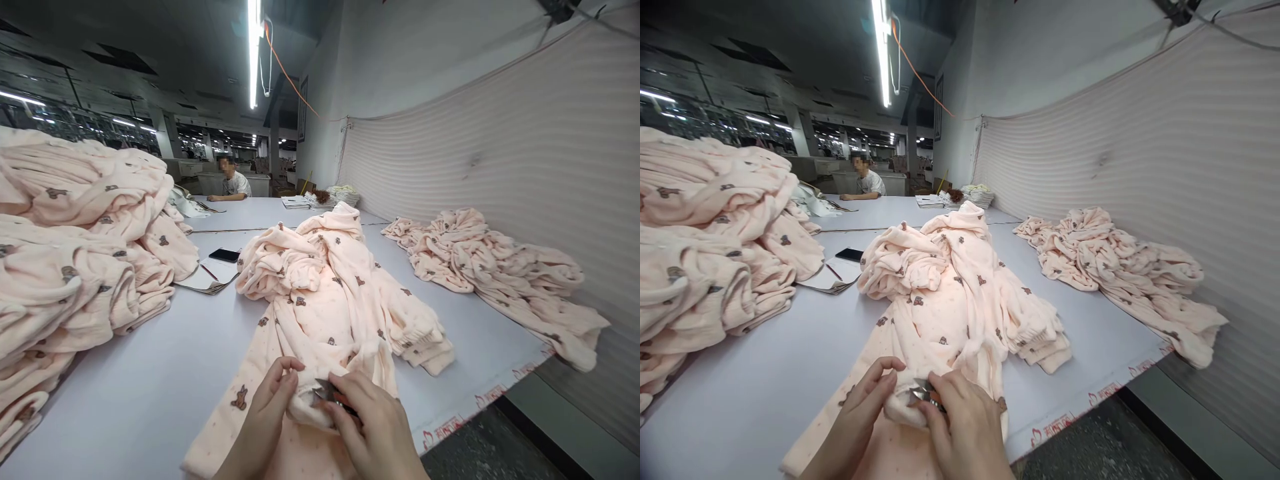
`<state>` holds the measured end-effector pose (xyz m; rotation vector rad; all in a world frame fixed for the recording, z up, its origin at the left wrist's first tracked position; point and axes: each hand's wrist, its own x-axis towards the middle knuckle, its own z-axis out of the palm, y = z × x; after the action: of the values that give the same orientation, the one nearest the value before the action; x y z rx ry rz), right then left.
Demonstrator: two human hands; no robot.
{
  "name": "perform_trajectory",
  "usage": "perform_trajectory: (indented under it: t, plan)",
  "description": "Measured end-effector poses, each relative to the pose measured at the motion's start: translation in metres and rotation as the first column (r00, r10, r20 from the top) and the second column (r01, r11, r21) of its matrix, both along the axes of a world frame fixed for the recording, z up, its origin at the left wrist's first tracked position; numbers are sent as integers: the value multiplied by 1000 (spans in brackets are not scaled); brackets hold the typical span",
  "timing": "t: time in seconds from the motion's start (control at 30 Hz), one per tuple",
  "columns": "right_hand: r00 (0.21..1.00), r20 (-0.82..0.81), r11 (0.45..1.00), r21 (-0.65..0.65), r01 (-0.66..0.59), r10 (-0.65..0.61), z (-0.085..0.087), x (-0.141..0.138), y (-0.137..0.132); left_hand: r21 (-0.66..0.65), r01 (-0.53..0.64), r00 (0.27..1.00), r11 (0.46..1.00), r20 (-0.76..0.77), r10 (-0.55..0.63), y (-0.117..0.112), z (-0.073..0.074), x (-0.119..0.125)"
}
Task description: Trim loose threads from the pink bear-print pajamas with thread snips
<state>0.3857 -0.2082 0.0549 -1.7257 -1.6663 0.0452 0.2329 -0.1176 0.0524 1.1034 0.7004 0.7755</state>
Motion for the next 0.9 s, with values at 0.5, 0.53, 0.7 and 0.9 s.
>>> perform_trajectory:
  t: [0.5,0.53,0.7,0.9]
  plan:
    - [966,229,986,140,89,-120,-12,2,-1,24,152,987,988,44,-153,-2,-2,20]
    - [969,205,984,142,107,-135,-14,2,-1,21,160,986,987,43,-161,-2,-1,20]
    - [965,-157,960,155,234,-210,-16,15,-8,153,109,992,982,-79,-98,2,3,20]
    - [639,-717,857,116,502,-278,-21,57,-6,473,156,950,867,-313,0,12,16,42]
